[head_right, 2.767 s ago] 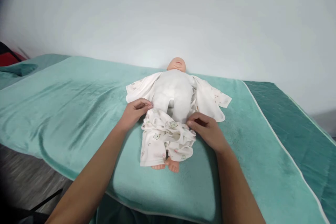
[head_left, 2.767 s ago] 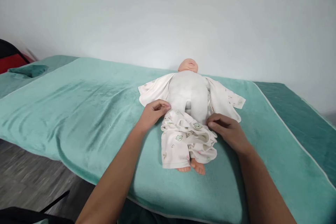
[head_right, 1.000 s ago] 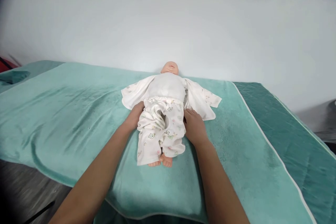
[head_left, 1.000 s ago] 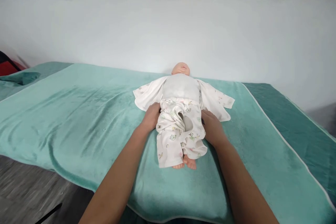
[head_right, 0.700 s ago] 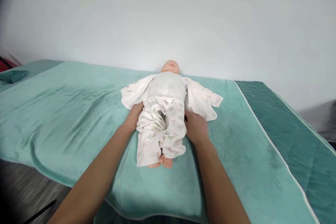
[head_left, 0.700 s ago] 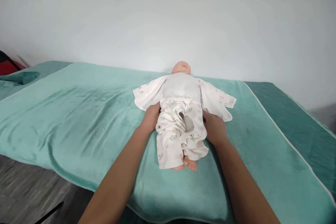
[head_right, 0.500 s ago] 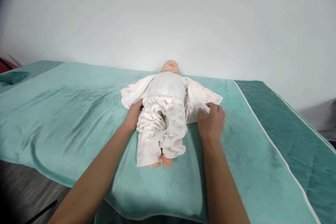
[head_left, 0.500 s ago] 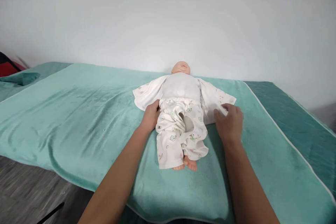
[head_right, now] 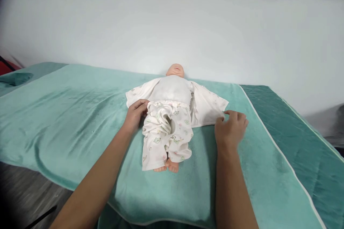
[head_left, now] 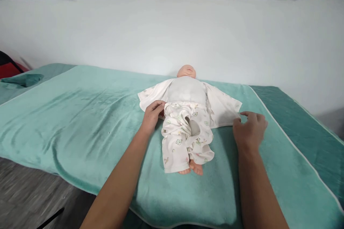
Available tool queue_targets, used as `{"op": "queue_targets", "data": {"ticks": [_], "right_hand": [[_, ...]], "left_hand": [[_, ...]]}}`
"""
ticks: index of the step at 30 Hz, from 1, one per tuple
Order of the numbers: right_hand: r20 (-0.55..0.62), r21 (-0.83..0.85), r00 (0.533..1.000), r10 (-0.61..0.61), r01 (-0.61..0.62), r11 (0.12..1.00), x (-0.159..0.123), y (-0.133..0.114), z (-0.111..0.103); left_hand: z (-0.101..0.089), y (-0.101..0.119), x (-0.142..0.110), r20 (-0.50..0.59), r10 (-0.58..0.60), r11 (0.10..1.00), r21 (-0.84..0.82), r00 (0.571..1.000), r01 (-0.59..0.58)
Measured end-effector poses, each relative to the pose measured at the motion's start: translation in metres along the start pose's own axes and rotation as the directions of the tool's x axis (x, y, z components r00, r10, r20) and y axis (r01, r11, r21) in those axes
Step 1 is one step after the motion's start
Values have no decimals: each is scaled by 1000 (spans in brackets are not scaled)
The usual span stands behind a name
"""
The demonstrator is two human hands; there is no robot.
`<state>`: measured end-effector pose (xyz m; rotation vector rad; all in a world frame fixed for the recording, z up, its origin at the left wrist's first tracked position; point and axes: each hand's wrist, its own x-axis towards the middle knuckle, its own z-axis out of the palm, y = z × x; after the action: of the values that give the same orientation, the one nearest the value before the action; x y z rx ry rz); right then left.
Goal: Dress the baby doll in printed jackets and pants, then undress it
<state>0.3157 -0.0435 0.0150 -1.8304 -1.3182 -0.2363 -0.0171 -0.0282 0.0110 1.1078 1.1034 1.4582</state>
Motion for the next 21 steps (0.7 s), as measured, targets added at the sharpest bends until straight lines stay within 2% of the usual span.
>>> {"op": "queue_targets", "data": {"ticks": [2, 3, 5, 6, 8, 10, 12, 14, 17, 19, 21], "right_hand": [[14, 208, 997, -70, 66, 976, -3, -14, 1], [67, 342, 995, -76, 48, 939, -3, -23, 2], [253, 550, 959, -126, -35, 834, -1, -41, 5], [350, 598, 917, -190, -63, 799, 2, -51, 6], [487, 610, 804, -341, -34, 792, 12, -68, 9], [541, 593, 714, -444, 51, 804, 23, -79, 12], [556, 596, 665, -499, 98, 797, 32, -85, 14], [575, 614, 626, -527, 95, 783, 35, -87, 15], [591, 615, 606, -531, 87, 784, 27, -86, 15], [518, 634, 643, -564, 153, 758, 19, -86, 16], [382, 658, 693, -611, 261, 707, 13, -87, 19]], "left_hand": [[-1, -1, 2, 22, -28, 998, -50, 999, 29], [-2, -1, 3, 47, -48, 996, -67, 998, 51], [-3, -1, 4, 94, -84, 993, -74, 992, 91], [-3, 0, 4, 109, -97, 992, -68, 989, 104], [-3, 1, 3, 131, -103, 993, -50, 986, 111], [-3, 3, 2, 155, -89, 995, -29, 984, 95], [-3, 4, 1, 170, -65, 998, 2, 983, 66], [-2, 5, 1, 167, -46, 998, 59, 985, 37], [3, 4, -1, 163, -7, 979, 201, 987, -26], [7, 2, -5, 142, 102, 944, 298, 985, -141], [12, 0, -8, 97, 247, 882, 390, 964, -265]]}}
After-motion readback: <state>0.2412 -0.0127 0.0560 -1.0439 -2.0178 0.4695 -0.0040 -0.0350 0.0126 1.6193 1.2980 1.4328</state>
